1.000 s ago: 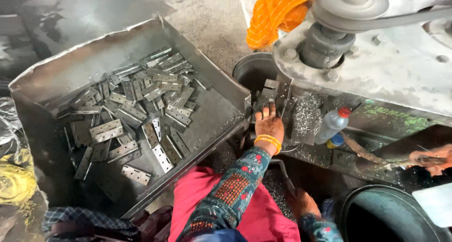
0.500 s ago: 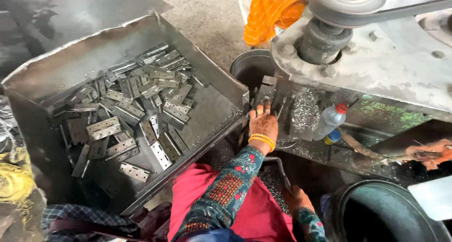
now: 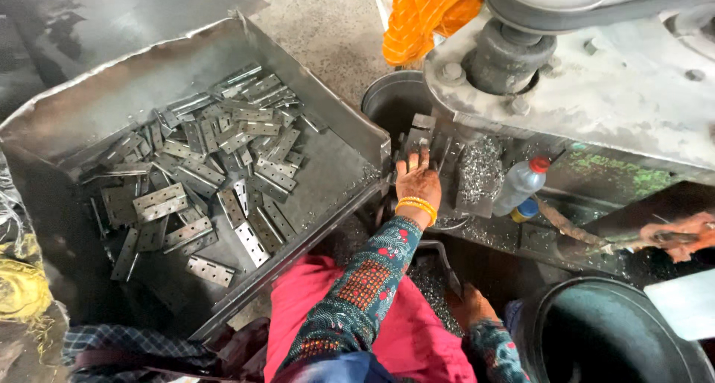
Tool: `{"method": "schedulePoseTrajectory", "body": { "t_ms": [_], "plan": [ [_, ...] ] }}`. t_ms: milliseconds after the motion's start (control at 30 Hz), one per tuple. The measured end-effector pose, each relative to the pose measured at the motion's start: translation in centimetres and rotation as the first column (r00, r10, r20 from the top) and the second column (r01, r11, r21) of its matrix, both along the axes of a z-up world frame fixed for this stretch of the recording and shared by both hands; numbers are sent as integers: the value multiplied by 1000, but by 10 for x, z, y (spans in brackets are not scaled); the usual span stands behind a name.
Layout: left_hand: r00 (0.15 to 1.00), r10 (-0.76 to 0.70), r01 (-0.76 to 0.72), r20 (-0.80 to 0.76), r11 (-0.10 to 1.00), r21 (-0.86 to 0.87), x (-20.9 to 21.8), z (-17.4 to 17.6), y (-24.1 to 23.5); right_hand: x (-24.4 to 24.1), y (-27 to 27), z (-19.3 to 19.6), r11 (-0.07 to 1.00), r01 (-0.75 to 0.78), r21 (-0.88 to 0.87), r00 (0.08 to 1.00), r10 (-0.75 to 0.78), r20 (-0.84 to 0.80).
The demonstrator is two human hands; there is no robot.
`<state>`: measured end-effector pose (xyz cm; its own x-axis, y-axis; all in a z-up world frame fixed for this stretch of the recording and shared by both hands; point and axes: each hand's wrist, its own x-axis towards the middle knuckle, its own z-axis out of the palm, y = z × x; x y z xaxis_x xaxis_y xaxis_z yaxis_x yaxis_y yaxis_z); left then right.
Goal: The person feeds metal hinge pieces into a machine to punch holes into them and places the processed pieces into a metal tray.
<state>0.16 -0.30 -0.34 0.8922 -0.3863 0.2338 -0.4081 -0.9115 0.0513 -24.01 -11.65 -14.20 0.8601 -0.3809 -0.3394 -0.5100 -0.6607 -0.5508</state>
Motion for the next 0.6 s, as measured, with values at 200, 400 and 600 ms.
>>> {"method": "schedulePoseTrajectory", "body": {
  "t_ms": [200, 400, 600],
  "plan": [
    [992, 19, -16, -123, 1000, 24, 14, 15, -9, 15, -4, 14, 994, -86, -72, 996, 86, -13],
    [998, 26, -20, -54, 994, 109, 11, 5, -13, 3, -2, -10, 996, -53, -72, 998, 51, -30],
    [987, 33, -22, -158, 997, 69, 17, 5, -15, 20, -9, -26, 1000, -25, 5, 1000, 25, -8]
  ]
}}
